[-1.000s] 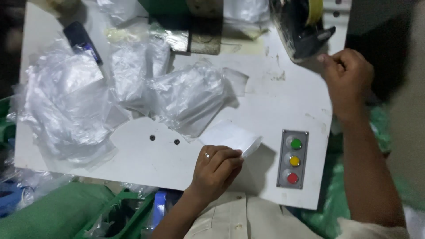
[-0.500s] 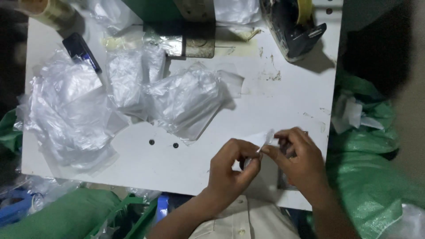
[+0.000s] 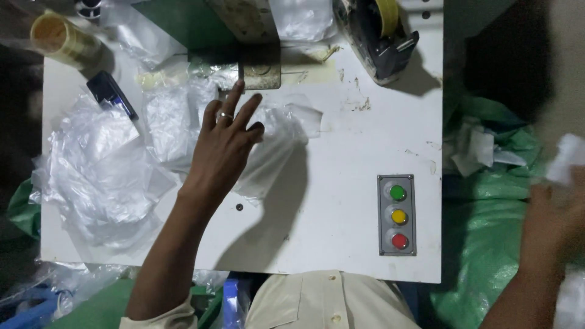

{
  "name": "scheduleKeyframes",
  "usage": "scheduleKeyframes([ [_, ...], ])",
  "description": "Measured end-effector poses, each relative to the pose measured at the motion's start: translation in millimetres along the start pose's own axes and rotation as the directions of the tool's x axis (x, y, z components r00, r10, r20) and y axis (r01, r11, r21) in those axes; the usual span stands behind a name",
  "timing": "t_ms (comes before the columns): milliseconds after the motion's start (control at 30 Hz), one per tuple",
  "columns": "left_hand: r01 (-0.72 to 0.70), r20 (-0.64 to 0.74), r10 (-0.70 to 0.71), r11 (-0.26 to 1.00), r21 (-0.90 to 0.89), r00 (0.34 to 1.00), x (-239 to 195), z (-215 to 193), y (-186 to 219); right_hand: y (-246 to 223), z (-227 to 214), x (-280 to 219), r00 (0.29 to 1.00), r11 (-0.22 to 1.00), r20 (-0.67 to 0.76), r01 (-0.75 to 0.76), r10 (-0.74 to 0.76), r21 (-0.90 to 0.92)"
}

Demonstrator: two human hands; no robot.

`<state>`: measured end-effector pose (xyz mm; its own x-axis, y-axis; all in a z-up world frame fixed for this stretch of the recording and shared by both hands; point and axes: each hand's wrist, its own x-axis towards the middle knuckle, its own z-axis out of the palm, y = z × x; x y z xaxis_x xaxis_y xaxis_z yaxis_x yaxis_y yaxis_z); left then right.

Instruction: Packing small white items into plastic bags and folding them on a workbench

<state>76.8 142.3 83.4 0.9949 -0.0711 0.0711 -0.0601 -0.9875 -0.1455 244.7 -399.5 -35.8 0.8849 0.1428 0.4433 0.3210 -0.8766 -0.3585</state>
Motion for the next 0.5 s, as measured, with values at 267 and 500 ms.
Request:
scheduleKeyframes([
  [267, -0.131, -0.046, 0.123, 0.914, -0.385, 0.991, -7, 20, 65, -208, -33, -28, 0.889, 0.837, 0.449, -0.314, 0.093, 0.449],
  [500, 0.084, -0.195, -0.246, 0.798, -0.597, 0.949, -13, 56, 113, -248, 9, -52, 0.761, 0.83, 0.369, 0.388, -0.534, 0.402],
])
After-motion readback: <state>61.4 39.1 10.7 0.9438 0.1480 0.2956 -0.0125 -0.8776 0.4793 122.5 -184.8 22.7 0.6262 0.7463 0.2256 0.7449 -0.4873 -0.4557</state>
